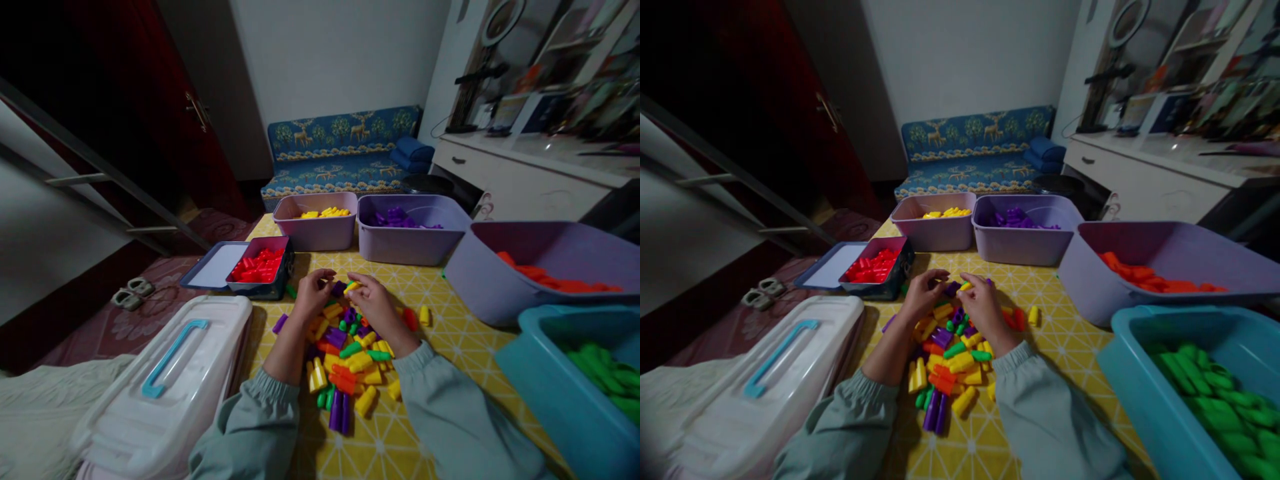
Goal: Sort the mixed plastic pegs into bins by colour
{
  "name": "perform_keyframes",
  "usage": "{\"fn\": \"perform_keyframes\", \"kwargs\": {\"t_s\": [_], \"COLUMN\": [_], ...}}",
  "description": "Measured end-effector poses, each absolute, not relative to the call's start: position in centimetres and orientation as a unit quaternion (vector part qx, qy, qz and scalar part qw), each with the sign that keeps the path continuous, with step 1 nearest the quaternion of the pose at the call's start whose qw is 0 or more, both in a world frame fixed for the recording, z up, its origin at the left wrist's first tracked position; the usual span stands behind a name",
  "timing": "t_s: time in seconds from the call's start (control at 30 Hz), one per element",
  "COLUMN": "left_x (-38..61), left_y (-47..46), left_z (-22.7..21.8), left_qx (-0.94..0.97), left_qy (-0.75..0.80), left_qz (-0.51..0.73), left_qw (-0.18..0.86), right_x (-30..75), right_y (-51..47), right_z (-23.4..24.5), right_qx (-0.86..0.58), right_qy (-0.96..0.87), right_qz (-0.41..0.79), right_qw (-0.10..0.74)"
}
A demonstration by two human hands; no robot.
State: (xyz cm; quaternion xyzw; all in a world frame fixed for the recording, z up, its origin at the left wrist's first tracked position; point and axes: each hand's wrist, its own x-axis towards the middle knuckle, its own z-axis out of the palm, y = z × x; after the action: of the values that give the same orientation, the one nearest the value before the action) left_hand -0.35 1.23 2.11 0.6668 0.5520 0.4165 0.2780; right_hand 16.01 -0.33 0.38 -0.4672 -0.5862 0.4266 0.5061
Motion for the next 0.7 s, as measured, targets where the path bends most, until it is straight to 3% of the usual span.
{"fn": "perform_keyframes", "kwargs": {"t_s": [0.2, 0.33, 0.7], "left_x": [-0.2, 0.0, 0.7], "left_y": [1.2, 1.1, 0.9], "left_z": [1.8, 1.9, 2.6], "left_qx": [0.77, 0.766, 0.643], "left_qy": [0.529, 0.544, 0.48], "left_qz": [0.298, 0.29, 0.446], "left_qw": [0.195, 0.181, 0.397], "right_x": [15.7, 15.6, 15.6], "right_y": [-0.4, -0.4, -0.4], "right_z": [0.0, 0.2, 0.3], "right_qx": [-0.482, -0.487, -0.502], "right_qy": [-0.625, -0.632, -0.643], "right_qz": [0.35, 0.345, 0.359], "right_qw": [0.504, 0.494, 0.453]}}
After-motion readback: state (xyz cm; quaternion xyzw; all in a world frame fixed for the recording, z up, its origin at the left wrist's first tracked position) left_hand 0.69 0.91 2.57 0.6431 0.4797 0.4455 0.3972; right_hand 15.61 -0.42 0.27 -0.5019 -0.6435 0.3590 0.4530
